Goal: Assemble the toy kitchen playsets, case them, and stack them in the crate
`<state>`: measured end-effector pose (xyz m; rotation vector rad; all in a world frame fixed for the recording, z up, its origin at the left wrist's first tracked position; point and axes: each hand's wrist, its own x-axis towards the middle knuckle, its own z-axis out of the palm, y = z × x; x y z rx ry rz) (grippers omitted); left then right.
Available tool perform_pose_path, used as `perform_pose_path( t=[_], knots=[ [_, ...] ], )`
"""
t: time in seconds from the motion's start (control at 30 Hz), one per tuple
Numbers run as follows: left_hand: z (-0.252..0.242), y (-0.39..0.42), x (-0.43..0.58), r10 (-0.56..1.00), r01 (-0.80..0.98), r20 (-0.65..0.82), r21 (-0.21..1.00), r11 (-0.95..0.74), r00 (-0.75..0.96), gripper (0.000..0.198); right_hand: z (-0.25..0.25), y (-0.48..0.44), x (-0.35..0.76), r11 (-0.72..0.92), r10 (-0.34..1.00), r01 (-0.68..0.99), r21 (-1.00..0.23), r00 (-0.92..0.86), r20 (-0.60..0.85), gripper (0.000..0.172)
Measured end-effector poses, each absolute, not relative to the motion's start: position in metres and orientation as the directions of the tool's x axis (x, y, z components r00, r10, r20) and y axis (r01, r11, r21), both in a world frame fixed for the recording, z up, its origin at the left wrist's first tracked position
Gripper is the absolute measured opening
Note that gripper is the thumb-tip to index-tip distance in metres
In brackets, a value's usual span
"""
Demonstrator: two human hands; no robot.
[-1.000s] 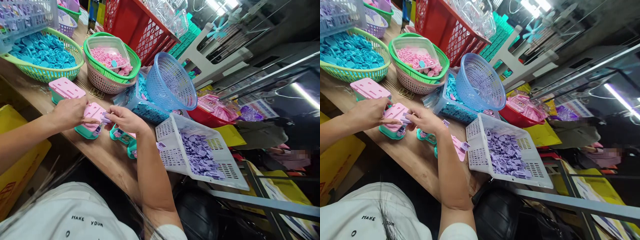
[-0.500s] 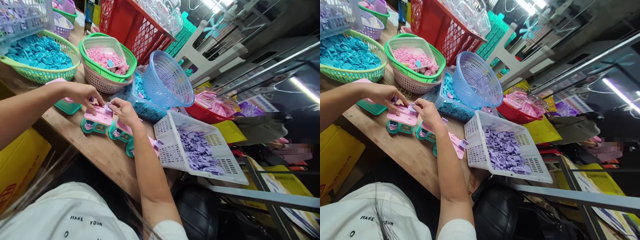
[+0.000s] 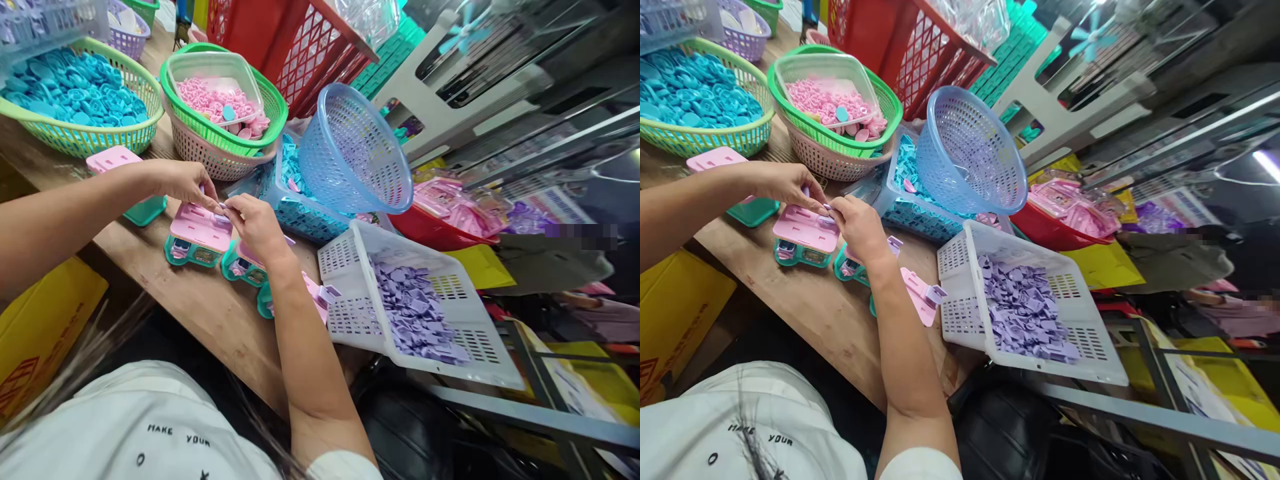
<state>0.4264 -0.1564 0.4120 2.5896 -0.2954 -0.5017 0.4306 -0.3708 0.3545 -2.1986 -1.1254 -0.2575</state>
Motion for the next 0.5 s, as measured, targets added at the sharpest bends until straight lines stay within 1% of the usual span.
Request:
perform_pose_path(
  t=[0.17, 0.27, 0.37, 0.4, 0.43, 0.5],
  knots=[
    [0.412, -0.158, 0.435, -0.307, -0.101, -0.363, 0.49, -0.866, 0.88, 0.05, 0.342, -0.369, 0.415, -0.516, 0.601, 0.782, -0.35, 0.621, 0.503, 0.023],
    [0.411, -0.16, 0.436, -0.314, -0.11, -0.353, 0.493, -0.863, 0.881, 0.05, 0.336, -0.366, 0.409, -0.56, 0.573, 0.762, -0.325, 0.64, 0.512, 0.027],
    [0.411, -0.161, 0.425, -0.259, -0.061, -0.337, 0.5, -0.864, 0.905, 0.057, 0.334, -0.366, 0.406, -0.602, 0.539, 0.733, -0.318, 0.666, 0.515, 0.026],
    [0.411, -0.16, 0.419, -0.232, -0.042, -0.299, 0.529, -0.848, 0.925, 0.061, 0.335, -0.367, 0.404, -0.613, 0.525, 0.725, -0.313, 0.67, 0.524, 0.024],
    [0.41, -0.159, 0.412, -0.203, -0.028, -0.236, 0.586, -0.81, 0.95, 0.066, 0.337, -0.367, 0.402, -0.62, 0.505, 0.721, -0.311, 0.669, 0.546, 0.022],
    [0.406, -0.157, 0.396, -0.152, -0.039, -0.078, 0.764, -0.644, 0.985, 0.075, 0.344, -0.364, 0.397, -0.601, 0.446, 0.733, -0.32, 0.639, 0.626, 0.021]
  ],
)
